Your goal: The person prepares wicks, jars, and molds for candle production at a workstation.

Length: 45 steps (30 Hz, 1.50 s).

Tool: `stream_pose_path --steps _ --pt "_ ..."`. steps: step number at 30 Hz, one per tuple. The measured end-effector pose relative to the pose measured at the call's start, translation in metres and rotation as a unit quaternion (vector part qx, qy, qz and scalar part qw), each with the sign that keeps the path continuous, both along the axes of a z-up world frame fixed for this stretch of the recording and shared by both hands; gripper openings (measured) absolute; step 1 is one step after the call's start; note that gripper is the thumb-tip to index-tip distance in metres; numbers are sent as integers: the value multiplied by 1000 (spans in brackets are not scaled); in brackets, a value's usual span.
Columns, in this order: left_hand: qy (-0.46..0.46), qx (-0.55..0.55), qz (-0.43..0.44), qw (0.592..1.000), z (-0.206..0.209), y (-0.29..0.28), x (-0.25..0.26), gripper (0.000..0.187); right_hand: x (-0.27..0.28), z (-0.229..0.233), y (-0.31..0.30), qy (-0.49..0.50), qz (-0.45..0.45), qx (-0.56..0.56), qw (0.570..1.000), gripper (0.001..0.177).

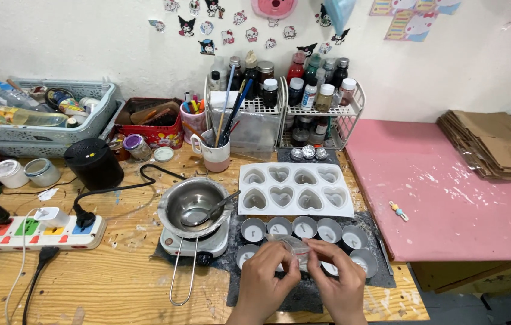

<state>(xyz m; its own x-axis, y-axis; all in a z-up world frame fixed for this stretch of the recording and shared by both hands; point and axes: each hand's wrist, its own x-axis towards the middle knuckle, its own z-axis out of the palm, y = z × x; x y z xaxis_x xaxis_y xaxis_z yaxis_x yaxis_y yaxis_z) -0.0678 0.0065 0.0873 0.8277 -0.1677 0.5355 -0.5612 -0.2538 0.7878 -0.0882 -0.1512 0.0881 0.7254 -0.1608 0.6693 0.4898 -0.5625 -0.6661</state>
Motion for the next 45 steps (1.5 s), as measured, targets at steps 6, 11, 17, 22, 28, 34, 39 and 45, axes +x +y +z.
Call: stream_pose_path --steps 6,11,17,22,28,34,39,45 --pt "-63 32 39 997 -5 -6 1 15 0 11 -2 37 12 -117 992 13" --pt "-109 -10 81 991 12 -4 -11 28 4 2 -8 108 87 55 989 28" --pt "256 -343 -126 895 -60 1 5 59 6 -43 -28 170 145 214 951 34" --pt "291 -360 -175 869 -85 8 -2 50 2 -52 -31 204 132 91 966 34" --pt "248 -346 -133 895 -89 15 -12 38 -2 -61 -27 216 175 57 959 42" --pt "350 -358 -130 856 -105 15 -20 33 -5 -51 -11 53 173 38 983 22" --pt "264 -209 -73 939 -122 31 -20 25 -7 -18 1 113 212 -34 970 39" --pt "333 -222 -94 912 -132 36 -25 34 -9 -49 -11 59 218 -57 972 24"
